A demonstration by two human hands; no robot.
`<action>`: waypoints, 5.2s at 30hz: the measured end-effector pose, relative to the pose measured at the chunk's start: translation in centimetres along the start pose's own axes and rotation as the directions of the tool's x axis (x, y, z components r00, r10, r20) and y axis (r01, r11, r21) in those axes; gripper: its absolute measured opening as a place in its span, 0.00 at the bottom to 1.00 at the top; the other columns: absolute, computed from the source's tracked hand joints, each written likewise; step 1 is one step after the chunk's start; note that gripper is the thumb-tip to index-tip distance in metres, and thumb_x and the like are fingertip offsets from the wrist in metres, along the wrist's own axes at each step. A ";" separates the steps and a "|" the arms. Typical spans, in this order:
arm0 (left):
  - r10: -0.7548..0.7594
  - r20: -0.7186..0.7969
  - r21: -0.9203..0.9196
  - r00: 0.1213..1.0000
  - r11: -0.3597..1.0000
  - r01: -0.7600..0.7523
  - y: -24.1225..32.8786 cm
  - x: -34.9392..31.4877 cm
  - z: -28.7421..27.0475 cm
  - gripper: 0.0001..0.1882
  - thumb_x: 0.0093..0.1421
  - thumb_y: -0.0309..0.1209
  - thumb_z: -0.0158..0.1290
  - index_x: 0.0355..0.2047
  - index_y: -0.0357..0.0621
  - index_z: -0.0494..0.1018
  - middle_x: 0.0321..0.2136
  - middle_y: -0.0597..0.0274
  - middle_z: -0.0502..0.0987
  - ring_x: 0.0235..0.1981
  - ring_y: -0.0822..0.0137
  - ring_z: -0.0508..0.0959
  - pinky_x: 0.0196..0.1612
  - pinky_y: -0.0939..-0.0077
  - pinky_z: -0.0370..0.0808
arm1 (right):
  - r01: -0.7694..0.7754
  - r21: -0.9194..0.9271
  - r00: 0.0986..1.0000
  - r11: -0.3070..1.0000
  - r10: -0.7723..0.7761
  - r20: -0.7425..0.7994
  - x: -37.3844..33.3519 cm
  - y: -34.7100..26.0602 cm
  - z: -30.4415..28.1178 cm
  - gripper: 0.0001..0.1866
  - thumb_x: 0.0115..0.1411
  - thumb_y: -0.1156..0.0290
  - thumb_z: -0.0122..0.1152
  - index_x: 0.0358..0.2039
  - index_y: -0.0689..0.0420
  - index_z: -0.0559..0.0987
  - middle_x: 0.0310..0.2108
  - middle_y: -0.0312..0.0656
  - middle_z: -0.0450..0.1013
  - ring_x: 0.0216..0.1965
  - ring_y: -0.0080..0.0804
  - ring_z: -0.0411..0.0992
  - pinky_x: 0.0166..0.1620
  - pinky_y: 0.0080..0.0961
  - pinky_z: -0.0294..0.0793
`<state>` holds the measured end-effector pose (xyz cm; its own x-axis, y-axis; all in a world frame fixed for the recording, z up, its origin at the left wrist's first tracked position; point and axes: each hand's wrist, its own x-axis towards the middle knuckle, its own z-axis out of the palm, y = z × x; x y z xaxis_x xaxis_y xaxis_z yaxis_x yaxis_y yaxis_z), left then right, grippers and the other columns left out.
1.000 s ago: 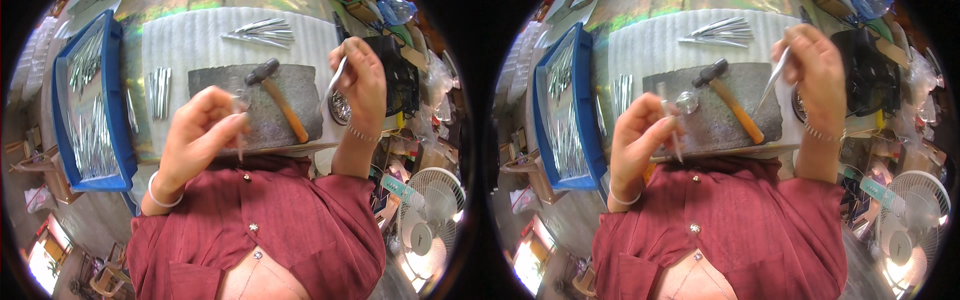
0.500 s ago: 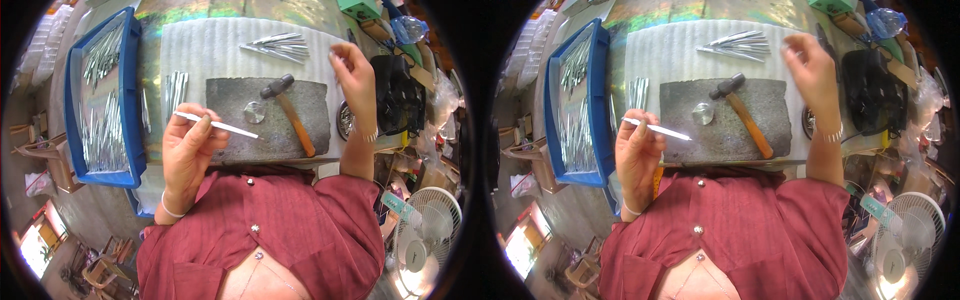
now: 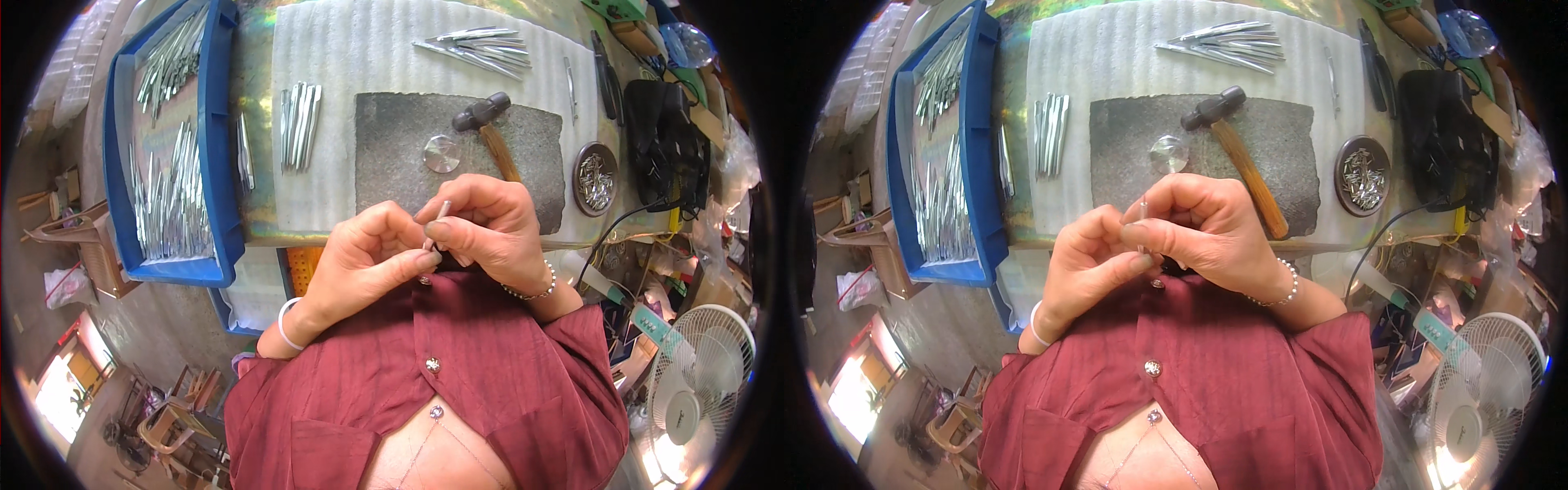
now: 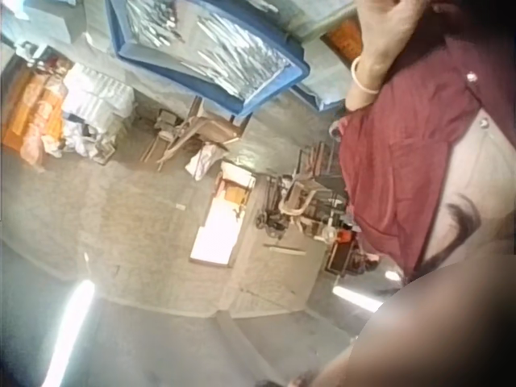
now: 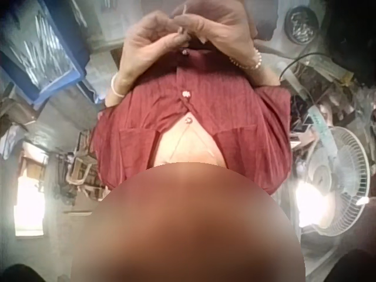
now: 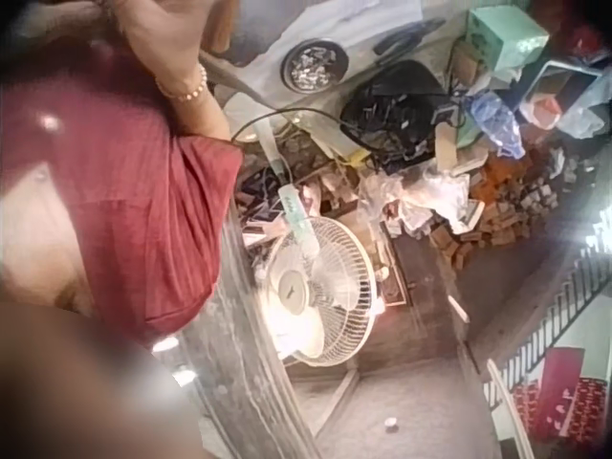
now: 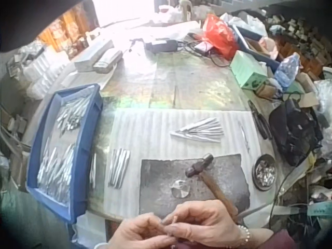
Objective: Hammering and shaping small metal strips on a jewelry workbench using a hammer and punch tool.
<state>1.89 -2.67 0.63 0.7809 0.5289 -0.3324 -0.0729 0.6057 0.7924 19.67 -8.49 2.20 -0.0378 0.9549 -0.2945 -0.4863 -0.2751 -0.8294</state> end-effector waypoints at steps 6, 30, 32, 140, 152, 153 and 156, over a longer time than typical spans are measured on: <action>0.003 -0.003 0.074 1.000 0.997 -0.003 0.0 -0.9 -0.3 0.05 0.59 0.23 0.53 0.35 0.36 0.68 0.28 0.62 0.77 0.30 0.77 0.76 0.32 0.84 0.74 | -0.055 -0.004 0.998 0.998 0.055 -0.032 0.4 0.3 1.2 0.04 0.58 0.77 0.59 0.33 0.63 0.75 0.24 0.33 0.72 0.24 0.12 0.69 0.25 0.10 0.67; -0.138 0.123 -0.191 0.983 0.968 0.160 1.0 0.5 -1.3 0.12 0.63 0.27 0.48 0.45 0.36 0.63 0.30 0.57 0.77 0.31 0.69 0.79 0.34 0.79 0.77 | -0.098 -0.041 0.990 0.994 0.093 -0.105 2.6 0.7 1.4 0.08 0.61 0.71 0.58 0.33 0.63 0.77 0.21 0.31 0.72 0.21 0.12 0.67 0.22 0.11 0.65; -0.125 0.143 -0.184 0.982 0.971 0.150 1.1 0.7 -1.5 0.14 0.63 0.27 0.48 0.47 0.36 0.62 0.31 0.57 0.77 0.32 0.68 0.79 0.35 0.78 0.77 | -0.107 -0.026 0.989 0.994 0.103 -0.107 2.8 0.6 1.4 0.08 0.61 0.71 0.58 0.33 0.63 0.78 0.21 0.31 0.72 0.21 0.12 0.67 0.22 0.11 0.65; 0.058 -0.123 0.282 0.991 0.959 -0.021 0.6 -0.9 -2.6 0.13 0.54 0.26 0.61 0.26 0.40 0.65 0.15 0.67 0.73 0.18 0.82 0.71 0.20 0.86 0.66 | -0.236 -0.007 0.972 0.972 0.236 -0.014 3.3 0.7 2.0 0.07 0.62 0.71 0.55 0.33 0.63 0.76 0.23 0.30 0.70 0.22 0.10 0.64 0.23 0.09 0.61; -0.098 0.118 -0.182 0.988 0.976 0.118 0.8 -0.3 -4.1 0.10 0.63 0.26 0.47 0.43 0.34 0.64 0.30 0.57 0.77 0.31 0.69 0.79 0.33 0.80 0.76 | -0.310 0.020 0.951 0.951 0.310 0.000 4.9 0.0 3.0 0.08 0.62 0.72 0.54 0.32 0.66 0.73 0.17 0.38 0.71 0.14 0.21 0.70 0.17 0.16 0.67; -0.098 0.116 -0.184 0.988 0.976 0.118 0.8 -0.3 -4.1 0.10 0.63 0.26 0.47 0.43 0.34 0.64 0.30 0.57 0.77 0.31 0.69 0.79 0.33 0.80 0.76 | -0.293 -0.041 0.956 0.955 0.293 -0.007 5.0 0.3 2.9 0.07 0.62 0.73 0.54 0.32 0.65 0.75 0.20 0.35 0.71 0.18 0.16 0.67 0.20 0.13 0.65; -0.061 0.127 -0.213 0.990 0.973 0.087 0.6 -0.5 -4.4 0.11 0.64 0.26 0.46 0.46 0.34 0.63 0.31 0.56 0.77 0.32 0.68 0.79 0.34 0.79 0.77 | -0.291 -0.130 0.956 0.948 0.293 -0.001 5.4 0.2 3.1 0.06 0.61 0.73 0.55 0.32 0.63 0.77 0.22 0.32 0.72 0.23 0.12 0.66 0.25 0.11 0.65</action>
<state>-1.25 0.08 -0.96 0.8561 0.4113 -0.3129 -0.1348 0.7623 0.6331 16.70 -3.03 1.90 -0.1777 0.8323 -0.5251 -0.3361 -0.5528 -0.7625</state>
